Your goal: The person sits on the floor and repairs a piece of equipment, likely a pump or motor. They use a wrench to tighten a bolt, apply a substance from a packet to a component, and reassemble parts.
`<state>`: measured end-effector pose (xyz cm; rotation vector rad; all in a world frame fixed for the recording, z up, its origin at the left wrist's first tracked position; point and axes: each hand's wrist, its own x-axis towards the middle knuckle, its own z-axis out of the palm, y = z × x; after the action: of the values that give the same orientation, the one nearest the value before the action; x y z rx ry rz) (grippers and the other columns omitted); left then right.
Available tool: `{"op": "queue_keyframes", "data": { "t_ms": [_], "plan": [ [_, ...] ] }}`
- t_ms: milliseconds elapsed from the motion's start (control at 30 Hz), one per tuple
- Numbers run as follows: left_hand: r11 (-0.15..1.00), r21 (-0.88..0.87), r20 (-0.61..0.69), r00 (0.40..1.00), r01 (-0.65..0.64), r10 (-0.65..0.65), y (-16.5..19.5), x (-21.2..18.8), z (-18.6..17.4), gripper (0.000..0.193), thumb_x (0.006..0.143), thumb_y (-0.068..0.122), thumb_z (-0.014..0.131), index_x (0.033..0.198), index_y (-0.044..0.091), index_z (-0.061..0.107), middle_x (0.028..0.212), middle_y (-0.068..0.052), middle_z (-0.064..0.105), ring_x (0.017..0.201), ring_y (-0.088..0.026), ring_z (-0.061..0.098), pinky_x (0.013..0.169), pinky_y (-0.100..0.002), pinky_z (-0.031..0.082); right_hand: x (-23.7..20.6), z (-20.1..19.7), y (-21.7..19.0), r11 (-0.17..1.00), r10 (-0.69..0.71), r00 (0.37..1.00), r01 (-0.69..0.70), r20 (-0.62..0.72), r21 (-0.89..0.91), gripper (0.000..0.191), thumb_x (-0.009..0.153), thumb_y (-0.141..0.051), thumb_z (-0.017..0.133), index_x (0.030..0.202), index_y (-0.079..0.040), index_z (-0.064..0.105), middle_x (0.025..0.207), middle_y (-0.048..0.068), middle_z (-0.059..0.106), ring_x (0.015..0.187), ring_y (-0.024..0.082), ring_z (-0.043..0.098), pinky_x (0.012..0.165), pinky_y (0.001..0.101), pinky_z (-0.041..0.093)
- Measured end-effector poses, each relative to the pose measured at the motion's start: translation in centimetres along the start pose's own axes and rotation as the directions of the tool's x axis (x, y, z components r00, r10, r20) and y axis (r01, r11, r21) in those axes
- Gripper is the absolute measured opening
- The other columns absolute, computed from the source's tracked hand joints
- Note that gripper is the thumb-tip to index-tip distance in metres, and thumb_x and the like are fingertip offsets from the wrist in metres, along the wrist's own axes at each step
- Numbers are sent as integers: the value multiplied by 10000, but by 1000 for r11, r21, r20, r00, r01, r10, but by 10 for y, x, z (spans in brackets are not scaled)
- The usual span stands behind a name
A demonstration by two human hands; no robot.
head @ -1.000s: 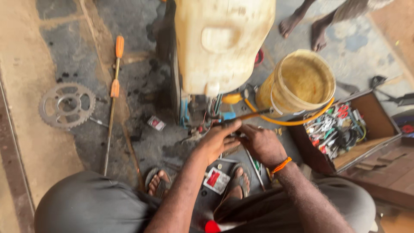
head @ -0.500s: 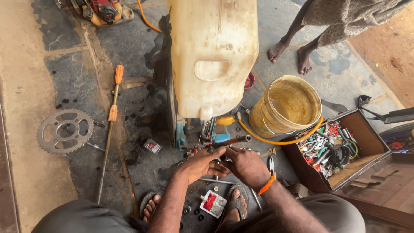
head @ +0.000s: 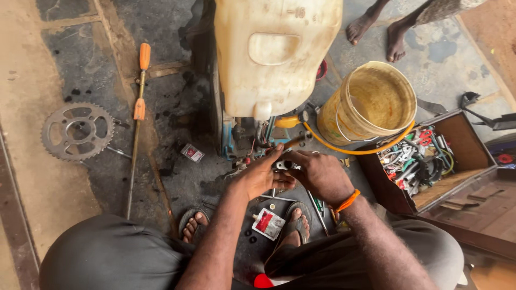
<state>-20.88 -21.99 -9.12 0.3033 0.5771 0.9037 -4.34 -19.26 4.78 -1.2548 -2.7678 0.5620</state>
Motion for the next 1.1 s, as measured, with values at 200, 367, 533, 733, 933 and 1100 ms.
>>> {"op": "queue_keyframes", "data": {
  "t_ms": [200, 367, 533, 733, 933, 1100],
  "plan": [
    [996, -86, 97, 995, 23, -15, 2, 3, -2, 529, 934, 386, 717, 1261, -8, 587, 1129, -230, 679, 996, -325, 713, 968, -521, 590, 1, -7, 2, 997, -14, 1000, 13, -16, -72, 335, 866, -288, 734, 1171, -159, 680, 935, 121, 754, 810, 344, 727, 654, 465, 567],
    [958, -280, 117, 993, 61, -29, -2, 9, 3, 245, 948, 147, 695, 1105, -17, 603, 1160, -248, 678, 1086, -358, 697, 1059, -580, 564, -4, 1, 16, 997, -24, 997, 19, -74, -70, 392, 853, -238, 722, 1230, -154, 659, 950, 127, 763, 821, 347, 729, 656, 475, 562],
    [956, -269, 81, 992, 120, -101, -9, 25, 5, 210, 930, 146, 673, 1029, -25, 601, 1139, -281, 671, 1080, -414, 692, 1004, -604, 562, -8, 14, 28, 998, 13, 996, -17, -84, -56, 396, 894, -208, 679, 1276, -138, 606, 972, 116, 764, 818, 338, 735, 641, 460, 574],
    [948, -305, -87, 989, 87, -119, -19, 42, 1, 138, 917, 119, 646, 996, 8, 625, 1091, -201, 671, 1034, -337, 657, 986, -571, 580, -3, 20, 30, 995, 34, 993, -44, -117, -86, 369, 894, -217, 681, 1246, -141, 601, 993, 120, 756, 811, 336, 734, 609, 451, 577],
    [950, -301, -124, 985, 77, -119, -24, 53, 3, 199, 914, 211, 675, 936, 31, 595, 1032, -197, 660, 983, -327, 665, 953, -535, 573, -4, 18, 31, 989, 135, 988, -139, -81, -52, 403, 894, -220, 693, 1276, -144, 591, 989, 108, 757, 834, 334, 738, 640, 458, 580],
    [954, -288, -151, 980, 82, -130, -24, 49, 7, 153, 887, 191, 653, 936, 51, 617, 1027, -172, 683, 934, -290, 686, 897, -493, 563, -12, 16, 31, 975, 204, 966, -187, -157, 118, 544, 848, -289, 775, 1343, -137, 611, 1018, 139, 767, 863, 364, 732, 716, 454, 591]
  ]
}}
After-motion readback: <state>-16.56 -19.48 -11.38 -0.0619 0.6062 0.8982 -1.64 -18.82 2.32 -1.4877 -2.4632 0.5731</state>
